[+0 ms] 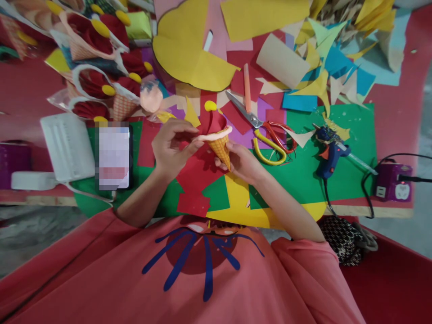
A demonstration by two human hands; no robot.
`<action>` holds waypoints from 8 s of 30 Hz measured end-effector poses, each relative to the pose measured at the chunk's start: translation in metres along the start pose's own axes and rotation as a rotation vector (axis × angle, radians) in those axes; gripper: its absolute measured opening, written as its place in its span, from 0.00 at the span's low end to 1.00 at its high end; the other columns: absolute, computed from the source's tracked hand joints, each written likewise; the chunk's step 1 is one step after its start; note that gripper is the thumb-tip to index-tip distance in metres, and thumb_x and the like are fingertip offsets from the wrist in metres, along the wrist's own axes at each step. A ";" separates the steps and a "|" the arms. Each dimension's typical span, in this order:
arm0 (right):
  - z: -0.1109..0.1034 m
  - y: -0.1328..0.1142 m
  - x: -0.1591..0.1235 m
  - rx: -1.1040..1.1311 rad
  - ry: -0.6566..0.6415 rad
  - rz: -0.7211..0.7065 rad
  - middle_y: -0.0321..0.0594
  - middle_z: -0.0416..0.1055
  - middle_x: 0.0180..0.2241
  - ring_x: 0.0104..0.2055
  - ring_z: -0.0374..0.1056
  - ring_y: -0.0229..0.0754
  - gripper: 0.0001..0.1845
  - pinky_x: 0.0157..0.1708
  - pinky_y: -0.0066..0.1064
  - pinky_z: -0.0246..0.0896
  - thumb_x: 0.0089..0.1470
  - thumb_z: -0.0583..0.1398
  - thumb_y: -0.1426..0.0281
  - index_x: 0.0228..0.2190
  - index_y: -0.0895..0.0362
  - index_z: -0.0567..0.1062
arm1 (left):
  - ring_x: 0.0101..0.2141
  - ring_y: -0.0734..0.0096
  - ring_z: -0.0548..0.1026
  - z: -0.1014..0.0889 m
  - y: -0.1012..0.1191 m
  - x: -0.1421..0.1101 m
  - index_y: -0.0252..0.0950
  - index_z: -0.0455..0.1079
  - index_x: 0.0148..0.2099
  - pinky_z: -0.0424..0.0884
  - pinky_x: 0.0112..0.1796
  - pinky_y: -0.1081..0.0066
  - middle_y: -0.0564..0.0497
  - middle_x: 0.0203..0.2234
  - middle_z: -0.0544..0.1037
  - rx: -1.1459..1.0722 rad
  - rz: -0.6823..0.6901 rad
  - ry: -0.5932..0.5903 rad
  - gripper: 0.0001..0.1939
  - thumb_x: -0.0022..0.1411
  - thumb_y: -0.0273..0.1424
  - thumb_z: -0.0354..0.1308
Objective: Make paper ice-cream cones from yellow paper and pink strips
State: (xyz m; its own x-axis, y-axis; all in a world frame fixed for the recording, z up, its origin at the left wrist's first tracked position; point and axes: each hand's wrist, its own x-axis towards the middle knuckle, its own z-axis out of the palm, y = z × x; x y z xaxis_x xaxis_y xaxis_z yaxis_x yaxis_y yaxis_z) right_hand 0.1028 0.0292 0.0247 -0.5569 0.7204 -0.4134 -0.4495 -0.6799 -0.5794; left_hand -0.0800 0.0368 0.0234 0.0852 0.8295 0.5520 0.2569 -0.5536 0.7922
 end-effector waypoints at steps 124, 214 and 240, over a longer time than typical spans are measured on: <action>-0.005 0.002 -0.001 -0.076 -0.109 -0.024 0.33 0.73 0.27 0.23 0.68 0.31 0.22 0.17 0.21 0.54 0.47 0.67 0.57 0.38 0.57 0.70 | 0.61 0.64 0.62 0.001 -0.002 -0.003 0.52 0.72 0.39 0.64 0.59 0.55 0.61 0.57 0.66 -0.056 -0.017 0.044 0.09 0.64 0.47 0.55; -0.005 0.008 -0.001 -0.405 0.050 -0.227 0.29 0.69 0.28 0.21 0.66 0.29 0.26 0.13 0.20 0.57 0.45 0.68 0.56 0.41 0.53 0.65 | 0.66 0.58 0.51 0.001 -0.006 0.000 0.48 0.70 0.44 0.54 0.65 0.50 0.58 0.64 0.57 0.020 -0.006 -0.161 0.11 0.62 0.45 0.59; -0.001 0.007 -0.004 -0.379 0.045 -0.203 0.29 0.68 0.29 0.21 0.67 0.30 0.28 0.13 0.20 0.59 0.44 0.68 0.55 0.42 0.51 0.64 | 0.63 0.59 0.61 0.000 -0.001 0.001 0.45 0.72 0.33 0.55 0.64 0.46 0.54 0.52 0.74 -0.011 -0.201 -0.240 0.18 0.58 0.53 0.58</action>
State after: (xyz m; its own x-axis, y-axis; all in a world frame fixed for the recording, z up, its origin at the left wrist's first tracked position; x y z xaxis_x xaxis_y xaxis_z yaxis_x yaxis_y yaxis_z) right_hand 0.1025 0.0221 0.0219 -0.4488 0.8455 -0.2894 -0.2538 -0.4310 -0.8659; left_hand -0.0803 0.0383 0.0231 0.2594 0.9154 0.3077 0.2813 -0.3764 0.8827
